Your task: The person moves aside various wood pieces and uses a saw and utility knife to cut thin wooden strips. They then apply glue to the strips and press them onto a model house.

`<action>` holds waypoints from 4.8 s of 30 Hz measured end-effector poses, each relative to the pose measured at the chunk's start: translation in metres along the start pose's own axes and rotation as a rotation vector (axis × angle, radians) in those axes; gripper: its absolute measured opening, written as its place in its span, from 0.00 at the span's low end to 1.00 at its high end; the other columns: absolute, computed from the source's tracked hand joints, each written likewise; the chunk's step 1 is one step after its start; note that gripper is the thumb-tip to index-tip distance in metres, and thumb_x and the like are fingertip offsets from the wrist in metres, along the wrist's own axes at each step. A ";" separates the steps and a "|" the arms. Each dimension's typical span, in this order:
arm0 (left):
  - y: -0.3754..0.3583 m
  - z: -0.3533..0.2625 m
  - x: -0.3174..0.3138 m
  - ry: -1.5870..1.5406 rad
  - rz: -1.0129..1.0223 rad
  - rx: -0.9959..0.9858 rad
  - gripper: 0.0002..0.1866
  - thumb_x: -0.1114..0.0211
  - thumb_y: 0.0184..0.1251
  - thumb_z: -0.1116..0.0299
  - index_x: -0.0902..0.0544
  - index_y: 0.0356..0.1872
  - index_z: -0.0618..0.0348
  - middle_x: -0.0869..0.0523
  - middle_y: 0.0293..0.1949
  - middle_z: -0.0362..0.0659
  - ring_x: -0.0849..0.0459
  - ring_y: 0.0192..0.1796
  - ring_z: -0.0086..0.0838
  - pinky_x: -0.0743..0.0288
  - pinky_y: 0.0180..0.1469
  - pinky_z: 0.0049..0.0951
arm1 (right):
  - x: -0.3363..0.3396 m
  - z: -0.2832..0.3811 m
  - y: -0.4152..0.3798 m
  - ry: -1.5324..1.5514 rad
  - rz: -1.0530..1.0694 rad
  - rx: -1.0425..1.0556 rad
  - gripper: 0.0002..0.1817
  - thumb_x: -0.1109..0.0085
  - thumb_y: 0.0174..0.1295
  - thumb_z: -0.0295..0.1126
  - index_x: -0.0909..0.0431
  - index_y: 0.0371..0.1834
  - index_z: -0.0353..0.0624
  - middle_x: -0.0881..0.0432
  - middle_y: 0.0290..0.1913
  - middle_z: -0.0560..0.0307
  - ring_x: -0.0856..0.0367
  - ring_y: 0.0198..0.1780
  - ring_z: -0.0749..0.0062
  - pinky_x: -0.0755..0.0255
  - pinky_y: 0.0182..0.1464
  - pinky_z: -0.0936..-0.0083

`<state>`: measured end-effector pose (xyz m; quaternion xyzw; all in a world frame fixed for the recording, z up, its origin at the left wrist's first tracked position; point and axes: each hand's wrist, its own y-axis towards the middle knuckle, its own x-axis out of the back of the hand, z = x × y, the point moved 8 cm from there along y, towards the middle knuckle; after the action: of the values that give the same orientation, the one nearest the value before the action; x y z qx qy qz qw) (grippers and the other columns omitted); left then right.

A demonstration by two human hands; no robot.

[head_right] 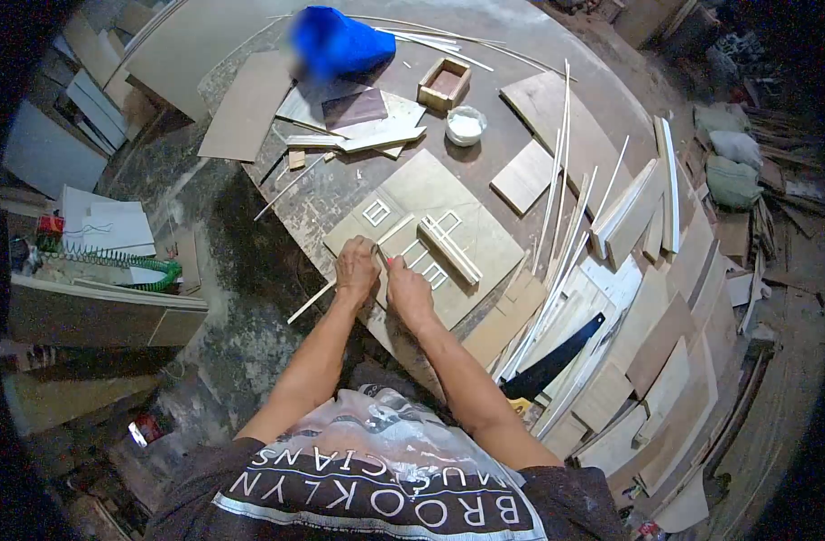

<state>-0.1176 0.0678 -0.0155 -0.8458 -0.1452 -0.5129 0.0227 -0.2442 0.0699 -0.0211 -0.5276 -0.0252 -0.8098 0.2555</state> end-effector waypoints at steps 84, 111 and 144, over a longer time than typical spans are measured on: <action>-0.050 0.037 0.014 -0.388 0.780 -1.270 0.18 0.34 0.54 0.70 0.14 0.48 0.56 0.18 0.46 0.47 0.23 0.51 0.44 0.27 0.53 0.42 | -0.165 0.094 -0.132 1.717 -1.171 -1.046 0.15 0.38 0.70 0.43 0.27 0.34 0.43 0.28 0.22 0.64 0.31 0.18 0.81 0.35 0.20 0.79; -0.037 0.053 0.003 -0.444 0.765 -1.149 0.17 0.28 0.46 0.76 0.13 0.42 0.55 0.16 0.46 0.43 0.22 0.52 0.42 0.30 0.52 0.42 | -0.167 0.144 -0.104 0.869 -0.774 -1.150 0.30 0.63 0.79 0.52 0.29 0.55 0.29 0.21 0.48 0.22 0.24 0.53 0.25 0.29 0.51 0.45; -0.040 0.050 0.009 -0.333 0.797 -1.216 0.25 0.28 0.47 0.74 0.12 0.52 0.51 0.17 0.47 0.42 0.23 0.51 0.41 0.32 0.51 0.42 | -0.169 0.144 -0.102 0.904 -0.640 -1.238 0.36 0.62 0.78 0.54 0.33 0.68 0.27 0.23 0.59 0.25 0.24 0.59 0.30 0.29 0.60 0.49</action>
<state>-0.0817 0.1171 -0.0353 -0.7642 0.4802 -0.3208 -0.2873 -0.1149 0.2691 -0.0807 -0.1638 0.3813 -0.8446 -0.3383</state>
